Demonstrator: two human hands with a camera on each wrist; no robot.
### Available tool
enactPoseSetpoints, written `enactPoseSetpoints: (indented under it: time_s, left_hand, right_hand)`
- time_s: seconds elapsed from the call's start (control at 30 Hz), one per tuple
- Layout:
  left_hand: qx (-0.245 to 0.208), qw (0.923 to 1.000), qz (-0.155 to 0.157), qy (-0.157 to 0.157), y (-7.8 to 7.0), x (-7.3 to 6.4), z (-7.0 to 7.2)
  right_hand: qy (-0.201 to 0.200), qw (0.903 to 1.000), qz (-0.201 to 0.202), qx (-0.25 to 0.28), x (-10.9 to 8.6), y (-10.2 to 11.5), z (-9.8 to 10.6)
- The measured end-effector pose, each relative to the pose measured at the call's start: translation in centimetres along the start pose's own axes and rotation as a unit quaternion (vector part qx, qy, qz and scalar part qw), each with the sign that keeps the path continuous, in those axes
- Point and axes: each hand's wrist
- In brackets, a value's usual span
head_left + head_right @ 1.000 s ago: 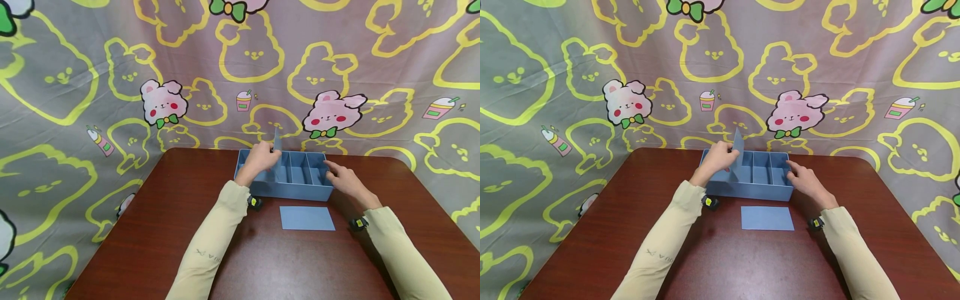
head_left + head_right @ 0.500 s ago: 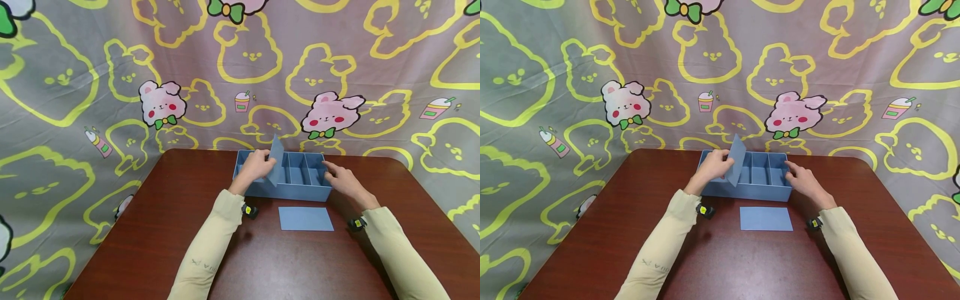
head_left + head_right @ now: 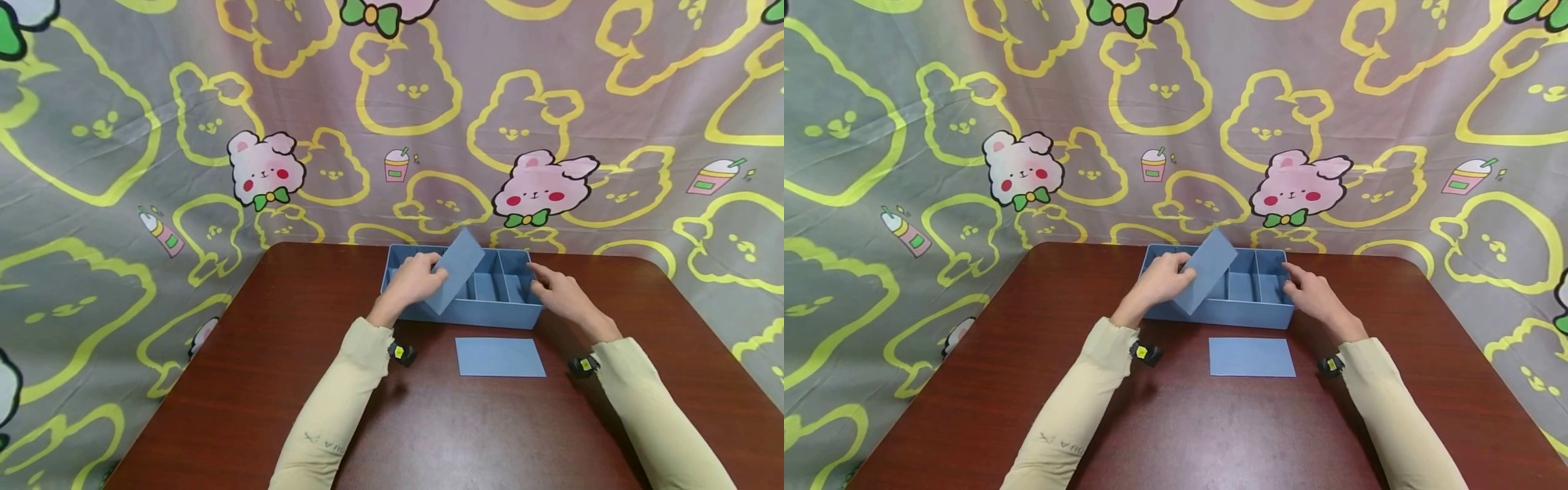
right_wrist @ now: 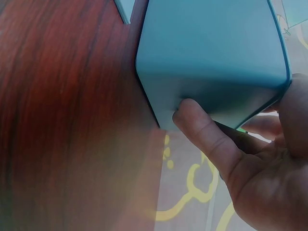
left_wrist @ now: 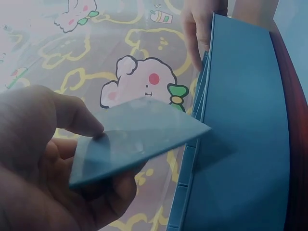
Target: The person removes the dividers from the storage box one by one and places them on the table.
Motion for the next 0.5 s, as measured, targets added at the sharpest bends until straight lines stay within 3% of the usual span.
enactPoseSetpoints:
  time_s: [0.2, 0.5]
  left_hand:
    - [0.011, 0.9997, -0.005, 0.022, -0.4, -0.5, 0.1]
    - [0.024, 0.9993, -0.004, 0.029, -0.6, -1.3, 0.0]
  right_hand:
    - [0.004, 1.0, 0.003, -0.002, -0.1, 0.0, 0.1]
    - [0.005, 1.0, 0.005, -0.003, 0.1, -0.1, 0.1]
Point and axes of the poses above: each hand's wrist, its own x-axis towards the middle knuckle, its own z-axis out of the back of the hand, y = z × x, and after that the axes turned 7 degrees about -z, right-handed
